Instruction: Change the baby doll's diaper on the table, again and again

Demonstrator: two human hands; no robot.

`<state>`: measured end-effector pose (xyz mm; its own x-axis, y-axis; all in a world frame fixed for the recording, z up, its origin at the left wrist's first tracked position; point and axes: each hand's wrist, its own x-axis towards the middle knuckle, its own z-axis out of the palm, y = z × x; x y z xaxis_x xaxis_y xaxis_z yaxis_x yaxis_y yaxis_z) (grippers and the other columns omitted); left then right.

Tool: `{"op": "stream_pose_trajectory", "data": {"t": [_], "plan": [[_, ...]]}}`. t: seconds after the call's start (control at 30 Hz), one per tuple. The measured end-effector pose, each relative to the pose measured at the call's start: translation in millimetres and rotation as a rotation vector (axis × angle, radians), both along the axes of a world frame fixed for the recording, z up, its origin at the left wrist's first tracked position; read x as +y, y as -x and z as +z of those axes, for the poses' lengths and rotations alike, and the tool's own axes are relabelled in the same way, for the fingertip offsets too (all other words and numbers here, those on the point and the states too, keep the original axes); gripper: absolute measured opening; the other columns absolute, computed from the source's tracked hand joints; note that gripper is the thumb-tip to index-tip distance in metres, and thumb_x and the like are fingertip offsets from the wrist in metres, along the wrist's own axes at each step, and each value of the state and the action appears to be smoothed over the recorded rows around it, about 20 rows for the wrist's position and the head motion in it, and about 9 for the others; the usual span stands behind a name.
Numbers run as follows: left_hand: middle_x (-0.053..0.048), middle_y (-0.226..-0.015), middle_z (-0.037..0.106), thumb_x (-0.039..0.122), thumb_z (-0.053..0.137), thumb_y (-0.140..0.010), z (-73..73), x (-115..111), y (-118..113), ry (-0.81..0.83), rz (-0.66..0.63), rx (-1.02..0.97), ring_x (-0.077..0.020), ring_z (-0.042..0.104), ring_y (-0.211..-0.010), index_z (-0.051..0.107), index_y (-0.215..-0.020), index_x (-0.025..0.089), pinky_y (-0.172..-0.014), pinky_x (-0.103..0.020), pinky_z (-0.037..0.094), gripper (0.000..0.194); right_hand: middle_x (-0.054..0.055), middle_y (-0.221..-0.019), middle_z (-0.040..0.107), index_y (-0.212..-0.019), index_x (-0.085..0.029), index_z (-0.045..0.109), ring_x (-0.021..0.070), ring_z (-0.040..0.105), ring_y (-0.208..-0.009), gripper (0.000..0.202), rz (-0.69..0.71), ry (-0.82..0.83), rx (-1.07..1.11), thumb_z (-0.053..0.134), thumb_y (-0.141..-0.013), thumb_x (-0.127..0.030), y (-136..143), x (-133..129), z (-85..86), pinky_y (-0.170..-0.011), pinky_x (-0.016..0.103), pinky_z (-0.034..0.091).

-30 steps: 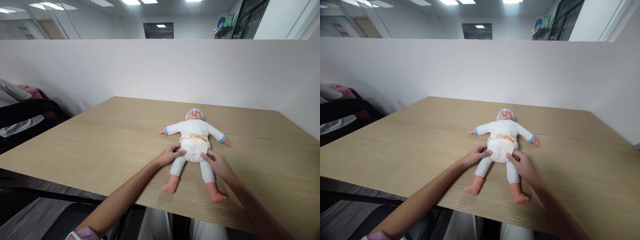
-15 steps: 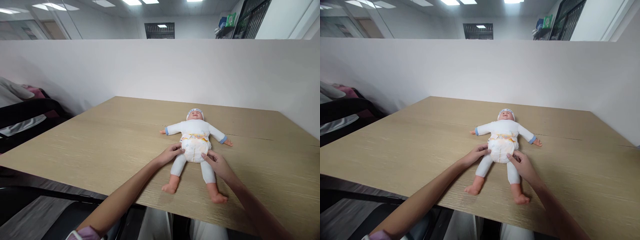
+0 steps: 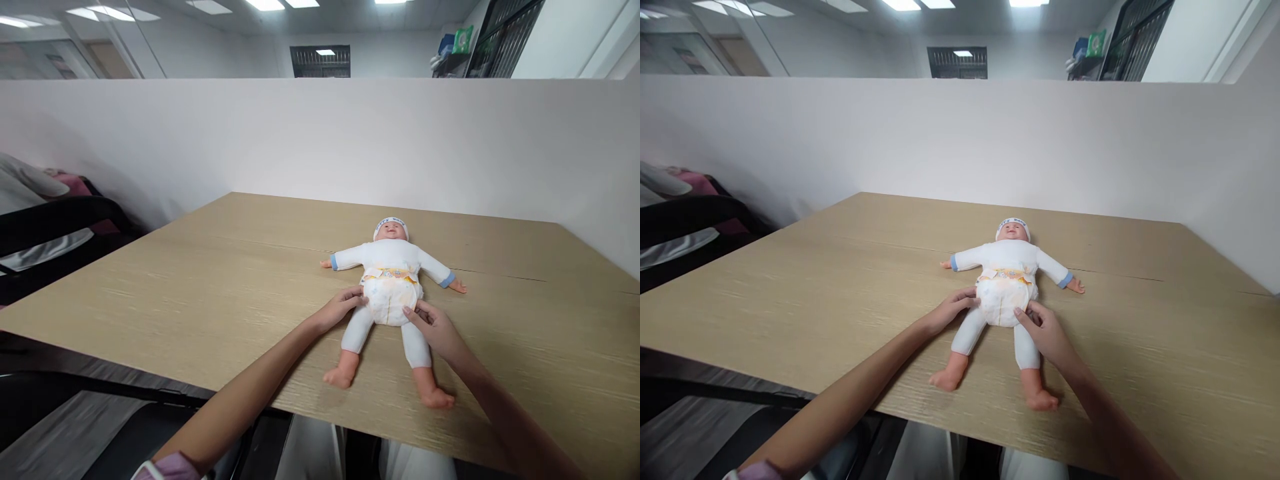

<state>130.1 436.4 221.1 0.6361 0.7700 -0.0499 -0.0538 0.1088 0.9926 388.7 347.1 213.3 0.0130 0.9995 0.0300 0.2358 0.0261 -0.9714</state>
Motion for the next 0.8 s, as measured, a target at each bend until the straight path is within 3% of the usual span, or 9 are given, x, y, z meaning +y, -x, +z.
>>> {"op": "stream_pose_trajectory", "data": {"t": [0.3,0.8], "plan": [[-0.009,-0.113,0.077,0.06,0.082,-0.085,-1.4,-2.2,-2.1,0.052,-0.019,-0.01,-0.0281,0.066,-0.105,0.076,-0.105,0.016,-0.098,-0.039,0.049,0.048,0.006,-0.087,0.074,-0.088,-0.024,0.07,0.0281,0.067,-0.096,0.048,0.015,0.012,0.01,0.069,-0.092,-0.071,-2.6,2.0,-5.8,-0.084,0.037,0.055],[-0.009,-0.112,0.077,0.061,0.081,-0.086,-3.6,-0.7,-1.6,0.051,-0.02,-0.007,-0.0275,0.065,-0.106,0.076,-0.106,0.016,-0.096,-0.037,0.049,0.049,0.004,-0.084,0.07,-0.086,-0.024,0.065,0.0268,0.065,-0.094,0.047,0.029,0.011,0.013,0.068,-0.093,-0.071,-3.7,2.6,-6.9,-0.086,0.037,0.054]]}}
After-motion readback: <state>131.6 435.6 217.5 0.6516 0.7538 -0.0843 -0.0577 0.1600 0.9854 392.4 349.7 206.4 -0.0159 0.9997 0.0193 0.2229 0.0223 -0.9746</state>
